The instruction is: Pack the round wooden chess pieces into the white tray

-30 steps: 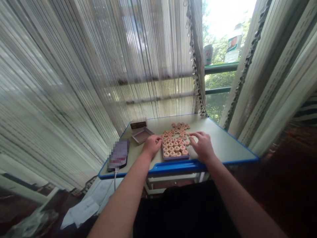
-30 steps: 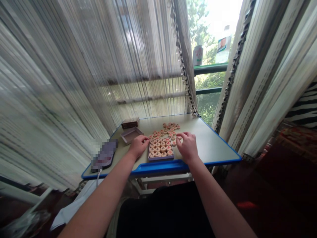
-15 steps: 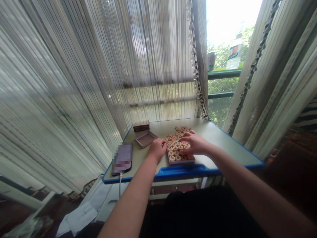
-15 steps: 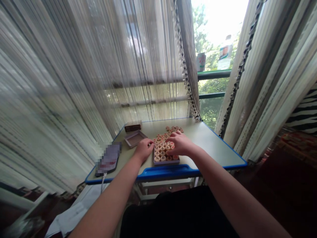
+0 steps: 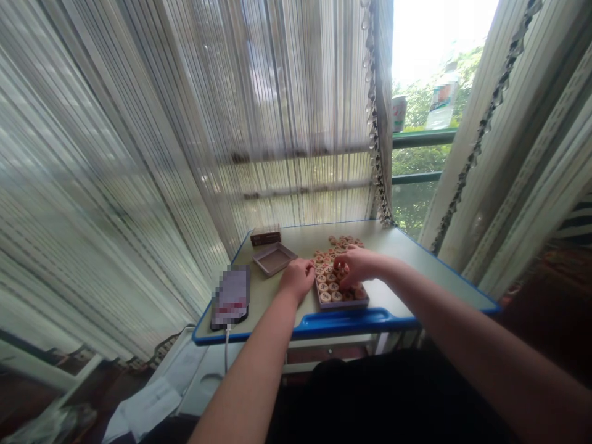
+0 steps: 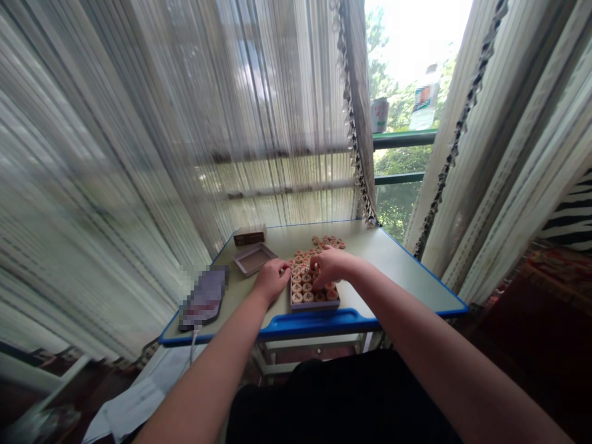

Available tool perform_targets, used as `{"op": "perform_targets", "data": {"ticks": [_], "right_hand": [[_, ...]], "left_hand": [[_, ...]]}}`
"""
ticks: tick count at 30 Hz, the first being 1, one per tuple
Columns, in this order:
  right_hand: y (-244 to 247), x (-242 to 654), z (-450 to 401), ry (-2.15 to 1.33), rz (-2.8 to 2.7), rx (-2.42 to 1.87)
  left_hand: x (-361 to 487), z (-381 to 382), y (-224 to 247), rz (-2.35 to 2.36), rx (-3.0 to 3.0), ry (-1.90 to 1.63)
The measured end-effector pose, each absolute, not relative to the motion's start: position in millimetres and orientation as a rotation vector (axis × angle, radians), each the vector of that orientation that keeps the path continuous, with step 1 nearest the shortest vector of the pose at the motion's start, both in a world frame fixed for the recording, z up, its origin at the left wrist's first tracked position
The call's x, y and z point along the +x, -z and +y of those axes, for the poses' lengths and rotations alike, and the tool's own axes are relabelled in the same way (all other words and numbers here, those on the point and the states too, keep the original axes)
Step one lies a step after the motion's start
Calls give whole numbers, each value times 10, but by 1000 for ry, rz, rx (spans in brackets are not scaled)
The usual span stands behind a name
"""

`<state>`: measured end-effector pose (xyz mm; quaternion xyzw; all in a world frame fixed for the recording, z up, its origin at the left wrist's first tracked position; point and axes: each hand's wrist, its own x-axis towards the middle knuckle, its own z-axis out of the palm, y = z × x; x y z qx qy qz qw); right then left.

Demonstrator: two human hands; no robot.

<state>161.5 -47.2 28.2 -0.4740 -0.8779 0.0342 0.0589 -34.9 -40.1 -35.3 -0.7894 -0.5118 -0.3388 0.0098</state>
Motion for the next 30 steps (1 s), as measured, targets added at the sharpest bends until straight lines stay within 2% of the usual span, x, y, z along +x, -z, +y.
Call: {"op": "perform_targets", "data": {"ticks": [20, 30], "right_hand": [[-111, 1682, -634, -144, -2591, -1249], [-220, 1728, -506, -228, -2567, -1219]], "left_hand": [[-322, -410, 334, -1612, -2453, 1072], [-335, -449, 296, -1627, -2388, 1264]]}}
